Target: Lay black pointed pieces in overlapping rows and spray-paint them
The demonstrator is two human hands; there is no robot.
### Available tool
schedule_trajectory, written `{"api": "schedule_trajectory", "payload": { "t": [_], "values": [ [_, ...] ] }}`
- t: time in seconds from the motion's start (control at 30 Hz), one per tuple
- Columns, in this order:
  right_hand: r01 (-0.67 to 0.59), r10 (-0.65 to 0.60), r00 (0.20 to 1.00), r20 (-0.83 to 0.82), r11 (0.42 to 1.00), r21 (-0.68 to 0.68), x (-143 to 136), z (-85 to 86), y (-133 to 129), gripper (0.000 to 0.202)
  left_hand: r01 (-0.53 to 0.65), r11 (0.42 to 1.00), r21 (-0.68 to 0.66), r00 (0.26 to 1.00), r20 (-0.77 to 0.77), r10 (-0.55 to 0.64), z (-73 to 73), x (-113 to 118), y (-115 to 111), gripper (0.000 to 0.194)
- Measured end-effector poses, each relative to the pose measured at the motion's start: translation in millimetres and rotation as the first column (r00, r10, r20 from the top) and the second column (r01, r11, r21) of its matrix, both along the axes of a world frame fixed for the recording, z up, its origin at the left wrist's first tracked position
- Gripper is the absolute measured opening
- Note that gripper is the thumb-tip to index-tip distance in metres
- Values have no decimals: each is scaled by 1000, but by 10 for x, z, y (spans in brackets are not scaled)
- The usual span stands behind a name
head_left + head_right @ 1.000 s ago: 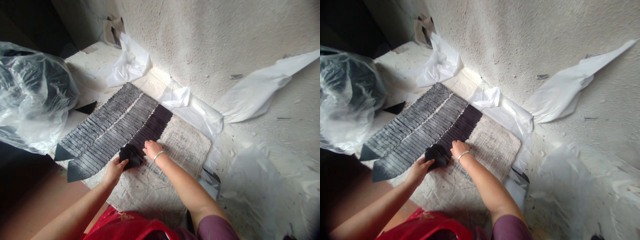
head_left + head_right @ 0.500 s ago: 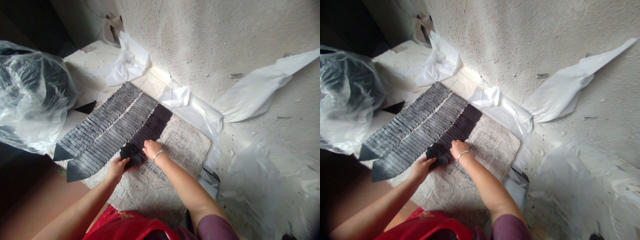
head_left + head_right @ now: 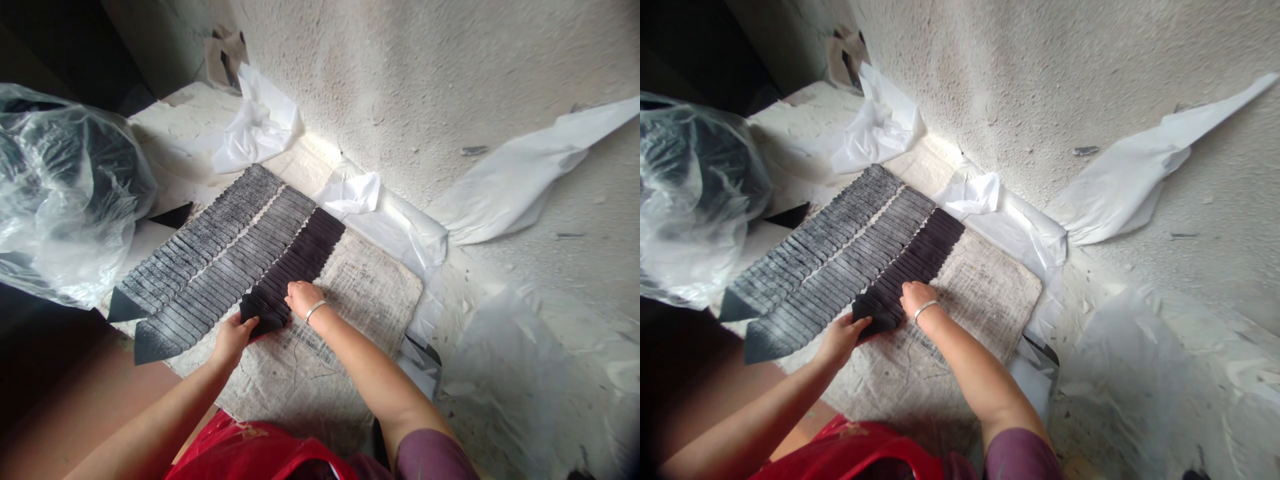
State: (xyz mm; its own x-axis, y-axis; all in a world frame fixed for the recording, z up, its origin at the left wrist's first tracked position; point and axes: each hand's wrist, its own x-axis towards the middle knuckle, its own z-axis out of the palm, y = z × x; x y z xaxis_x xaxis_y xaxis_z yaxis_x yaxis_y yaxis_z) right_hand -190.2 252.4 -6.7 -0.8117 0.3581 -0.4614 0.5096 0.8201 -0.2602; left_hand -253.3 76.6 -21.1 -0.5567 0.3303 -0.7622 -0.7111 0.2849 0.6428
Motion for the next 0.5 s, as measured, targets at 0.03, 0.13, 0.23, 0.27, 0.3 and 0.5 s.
{"api": "schedule_trajectory", "payload": {
  "t": [0.03,0.13,0.23,0.27,0.3,0.5],
  "values": [
    [-1,1,1000,5,1000,-2,-3,2,1,15,12,1000,3,1000,-17,-12,-13,-1,-9,21],
    [2,-2,1000,11,1000,-2,-8,-1,1,15,47,999,-11,997,-60,-48,-44,-6,-29,21],
    [4,-4,1000,1,1000,2,-8,-16,-1,15,52,998,-31,996,-68,-54,-45,-10,-26,20],
    [3,-3,1000,0,1000,2,-9,-21,-2,15,43,999,-30,997,-57,-45,-38,-10,-20,19],
    [2,-2,1000,-2,1000,3,-9,-25,-2,15,31,999,-26,999,-43,-32,-29,-9,-13,19],
    [2,-2,1000,-4,1000,-8,-13,-8,4,15,-23,1000,-11,999,22,23,29,-2,25,18]
  ]
}}
